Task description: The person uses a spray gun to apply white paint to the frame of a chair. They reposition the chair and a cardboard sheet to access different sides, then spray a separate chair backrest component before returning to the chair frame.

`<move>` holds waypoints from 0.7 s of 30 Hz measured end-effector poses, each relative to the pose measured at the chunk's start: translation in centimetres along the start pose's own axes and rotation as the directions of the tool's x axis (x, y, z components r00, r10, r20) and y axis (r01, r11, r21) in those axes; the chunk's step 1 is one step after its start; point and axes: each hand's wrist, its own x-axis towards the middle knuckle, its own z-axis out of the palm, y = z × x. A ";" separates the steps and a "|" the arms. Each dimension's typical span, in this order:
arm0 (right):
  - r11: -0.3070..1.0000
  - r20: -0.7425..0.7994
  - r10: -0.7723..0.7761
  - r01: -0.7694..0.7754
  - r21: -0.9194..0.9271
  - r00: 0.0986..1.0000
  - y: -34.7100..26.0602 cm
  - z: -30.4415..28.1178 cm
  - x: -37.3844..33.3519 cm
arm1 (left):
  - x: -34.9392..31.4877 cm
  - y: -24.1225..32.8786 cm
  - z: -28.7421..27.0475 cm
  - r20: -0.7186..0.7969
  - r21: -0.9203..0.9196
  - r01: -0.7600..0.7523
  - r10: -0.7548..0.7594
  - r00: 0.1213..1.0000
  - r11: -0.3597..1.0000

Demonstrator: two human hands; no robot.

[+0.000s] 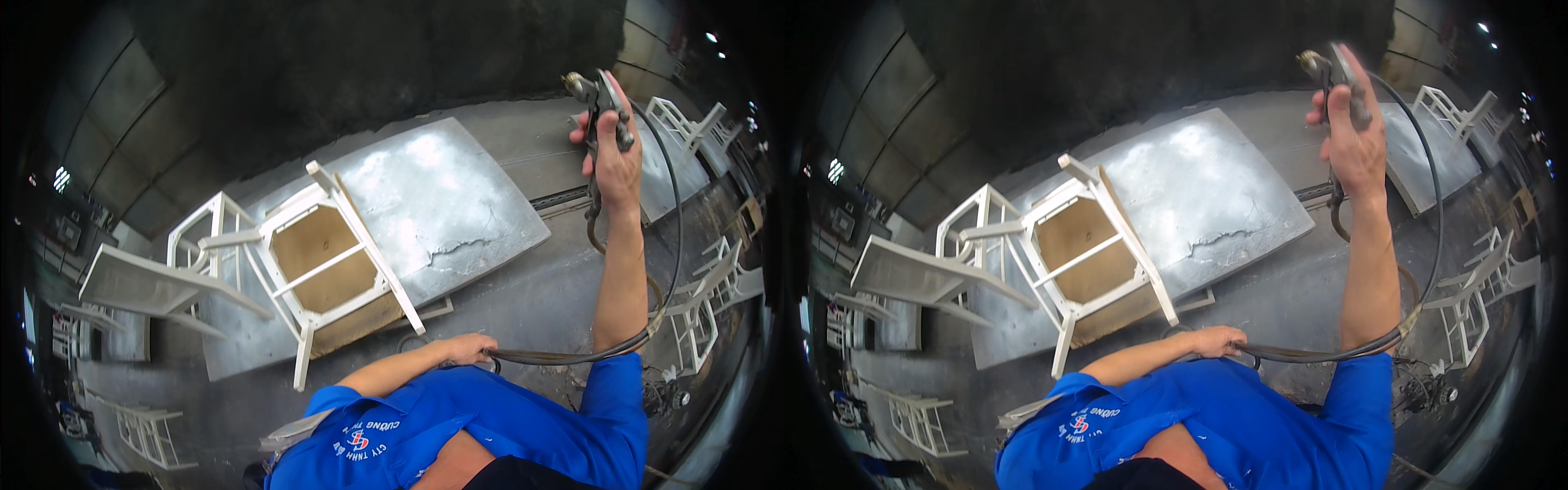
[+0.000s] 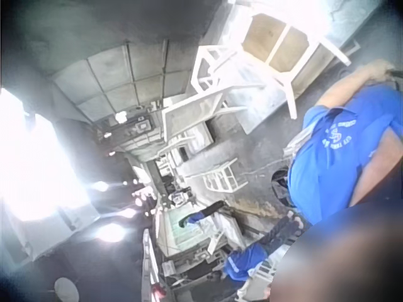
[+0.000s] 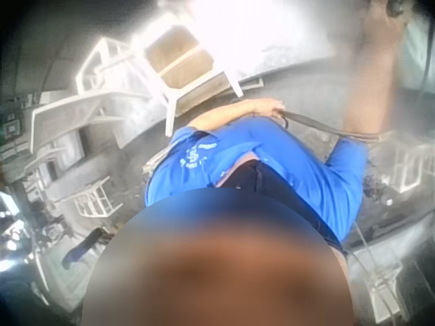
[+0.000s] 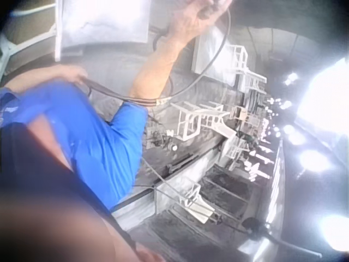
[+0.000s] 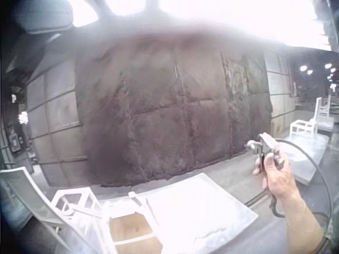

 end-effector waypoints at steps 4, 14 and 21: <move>0.999 -0.022 -0.039 0.038 -0.036 0.999 -4.3 0.6 3.1 | -1.5 1.8 -1.3 -0.050 0.040 -0.007 0.009 0.999 0.999; 0.996 -0.140 -0.043 0.032 -0.083 0.989 -8.7 2.9 4.2 | -9.8 7.4 -5.2 -0.011 0.129 -0.105 0.107 0.994 0.986; 0.992 -0.132 -0.110 0.100 -0.079 0.985 -7.3 2.9 5.8 | -9.3 7.0 -6.8 -0.077 0.037 -0.085 0.087 0.993 0.996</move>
